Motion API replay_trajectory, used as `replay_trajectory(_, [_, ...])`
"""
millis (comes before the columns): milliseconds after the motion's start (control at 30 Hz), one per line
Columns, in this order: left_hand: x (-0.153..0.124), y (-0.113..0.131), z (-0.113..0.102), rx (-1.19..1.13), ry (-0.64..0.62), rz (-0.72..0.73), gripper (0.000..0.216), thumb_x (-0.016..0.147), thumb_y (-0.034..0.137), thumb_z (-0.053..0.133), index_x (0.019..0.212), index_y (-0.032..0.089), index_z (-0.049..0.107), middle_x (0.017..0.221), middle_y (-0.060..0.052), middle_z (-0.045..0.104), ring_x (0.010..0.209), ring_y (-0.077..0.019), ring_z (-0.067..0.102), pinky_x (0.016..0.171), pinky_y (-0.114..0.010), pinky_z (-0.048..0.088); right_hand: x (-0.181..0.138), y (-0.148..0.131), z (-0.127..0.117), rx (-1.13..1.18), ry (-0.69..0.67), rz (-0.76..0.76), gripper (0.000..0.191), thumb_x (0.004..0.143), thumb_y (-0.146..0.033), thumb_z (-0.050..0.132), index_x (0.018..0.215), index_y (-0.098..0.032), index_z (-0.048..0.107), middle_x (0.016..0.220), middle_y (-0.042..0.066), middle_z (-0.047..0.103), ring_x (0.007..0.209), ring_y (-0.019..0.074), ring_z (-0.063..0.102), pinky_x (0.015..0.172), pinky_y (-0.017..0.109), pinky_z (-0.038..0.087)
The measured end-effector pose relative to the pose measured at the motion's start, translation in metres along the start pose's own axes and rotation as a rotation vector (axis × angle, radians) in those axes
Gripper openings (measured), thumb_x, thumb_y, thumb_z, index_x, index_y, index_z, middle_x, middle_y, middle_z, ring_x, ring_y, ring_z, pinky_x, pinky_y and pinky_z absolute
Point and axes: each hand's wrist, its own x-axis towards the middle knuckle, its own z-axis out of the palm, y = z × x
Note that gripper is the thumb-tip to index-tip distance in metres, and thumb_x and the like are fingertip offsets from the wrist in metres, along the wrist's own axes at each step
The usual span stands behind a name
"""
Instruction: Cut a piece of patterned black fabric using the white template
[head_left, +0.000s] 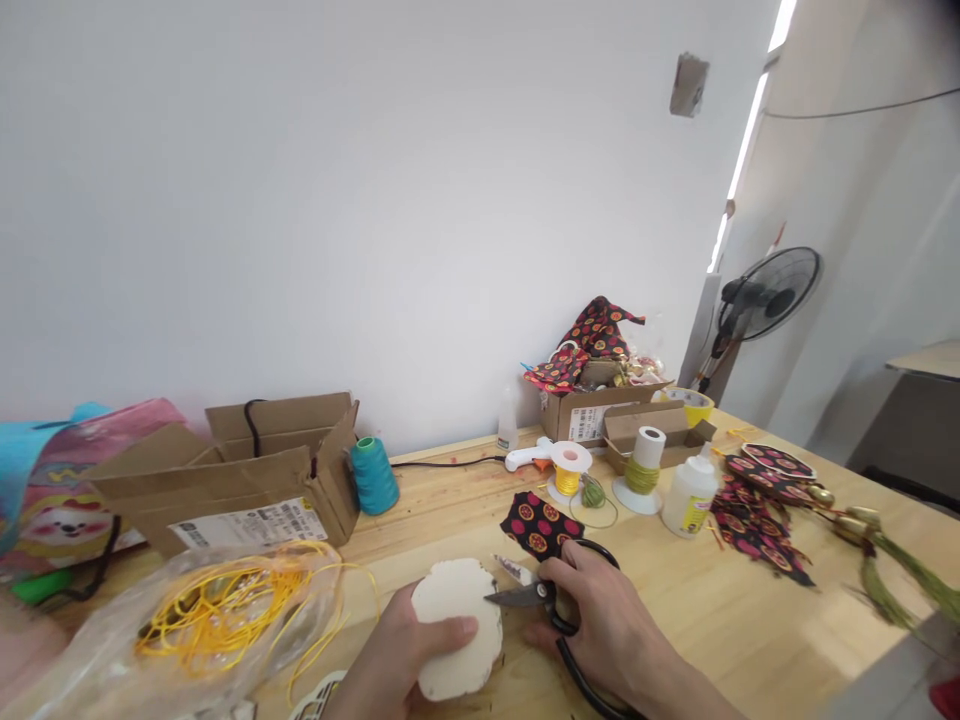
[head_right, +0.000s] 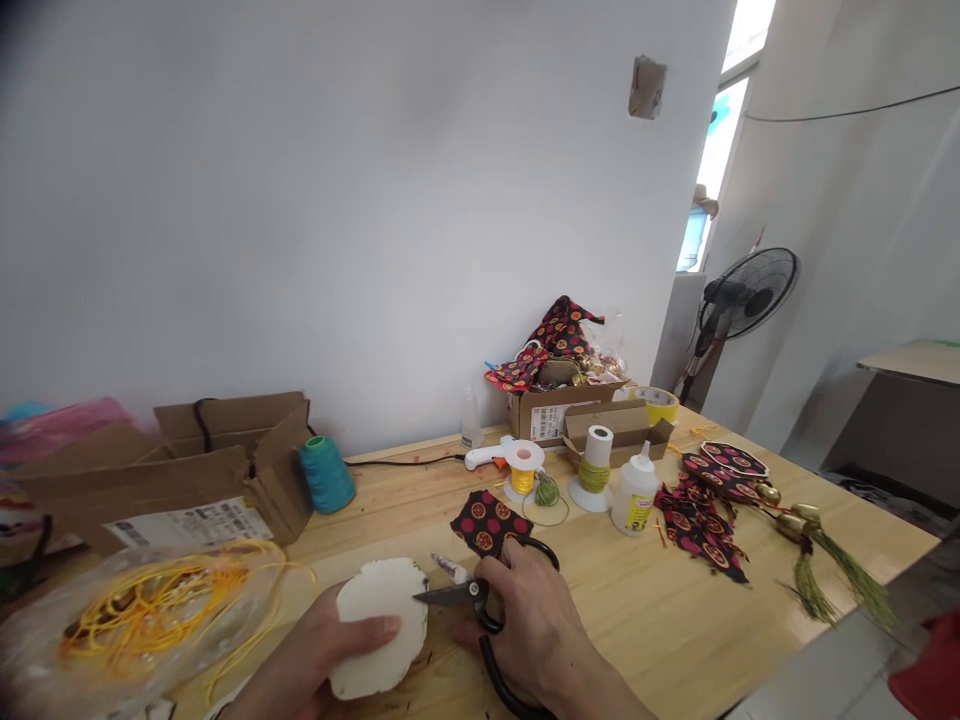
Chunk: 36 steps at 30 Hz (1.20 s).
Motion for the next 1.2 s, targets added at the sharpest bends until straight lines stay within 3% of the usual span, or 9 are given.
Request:
replay_trajectory(700, [-0.0018,-0.0009,-0.0033,0.012,-0.051,-0.033,0.045,0.049,0.017,0.070,0.091,0.009,0.057,0.067,-0.008,0.068,0.058,-0.0212,0.060,0.049,-0.028,0.045,0.0015,0.0009,0.0009,0.006,0.013,-0.007,0.026,0.059,-0.039,0.067,0.079,-0.025,0.057,0.082,0.001,0.052,0.074,0.0176,0.051,0.061,0.025,0.037])
replay_trajectory(1200, [0.0027,-0.0052,-0.0052,-0.012,-0.006,-0.026,0.050,0.042,0.017,0.074,0.089,0.009,0.056,0.065,-0.008,0.067,0.059,-0.0249,0.061,0.051,-0.032,0.046,0.0011,-0.0004,-0.0003,0.037,0.009,-0.009,0.027,0.057,-0.037,0.068,0.080,-0.026,0.058,0.082,0.001,0.053,0.074,0.0178,0.051,0.060,0.026,0.037])
